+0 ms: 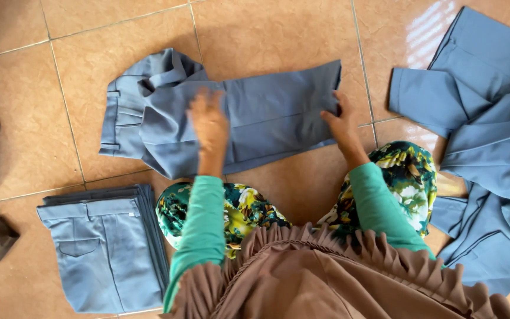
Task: The person sits on a tiled floor and folds multiple pairs of grey trousers by hand. They smooth the fabric, fold the legs together, and then fold the garment into a compact rectangle before stacking it with previously folded pairs.
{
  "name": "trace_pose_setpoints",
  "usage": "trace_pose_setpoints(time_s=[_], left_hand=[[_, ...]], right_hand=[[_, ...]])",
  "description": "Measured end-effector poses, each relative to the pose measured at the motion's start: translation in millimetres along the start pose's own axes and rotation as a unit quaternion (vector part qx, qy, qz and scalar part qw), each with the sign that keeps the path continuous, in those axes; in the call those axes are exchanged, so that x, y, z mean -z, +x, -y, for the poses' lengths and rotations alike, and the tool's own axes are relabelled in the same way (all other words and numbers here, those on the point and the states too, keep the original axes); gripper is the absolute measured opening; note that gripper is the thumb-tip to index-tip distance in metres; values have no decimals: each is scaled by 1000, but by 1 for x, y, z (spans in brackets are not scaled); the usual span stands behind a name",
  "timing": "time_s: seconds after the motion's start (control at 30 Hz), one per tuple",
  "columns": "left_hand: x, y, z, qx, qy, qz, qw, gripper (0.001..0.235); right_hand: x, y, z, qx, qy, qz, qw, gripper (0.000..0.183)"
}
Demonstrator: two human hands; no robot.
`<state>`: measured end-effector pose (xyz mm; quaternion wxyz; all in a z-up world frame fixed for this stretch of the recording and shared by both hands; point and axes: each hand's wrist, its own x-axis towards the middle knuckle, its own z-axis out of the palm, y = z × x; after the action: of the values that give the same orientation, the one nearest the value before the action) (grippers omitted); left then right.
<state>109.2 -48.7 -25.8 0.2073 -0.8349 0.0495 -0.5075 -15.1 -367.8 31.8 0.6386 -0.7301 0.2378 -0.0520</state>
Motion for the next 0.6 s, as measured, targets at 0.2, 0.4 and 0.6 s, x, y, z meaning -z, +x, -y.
trace_pose_setpoints(time_s=[0.2, 0.4, 0.6], left_hand=[[75, -74, -64, 124, -465, 471, 739, 50], [90, -80, -44, 166, -473, 416, 759, 49], [92, -89, -37, 231, -485, 415, 734, 53]], right_hand=[[-59, -47, -7, 126, -103, 154, 974, 74], [-12, -6, -73, -18, -76, -3, 997, 95], [40, 42, -141, -161, -329, -67, 928, 81]])
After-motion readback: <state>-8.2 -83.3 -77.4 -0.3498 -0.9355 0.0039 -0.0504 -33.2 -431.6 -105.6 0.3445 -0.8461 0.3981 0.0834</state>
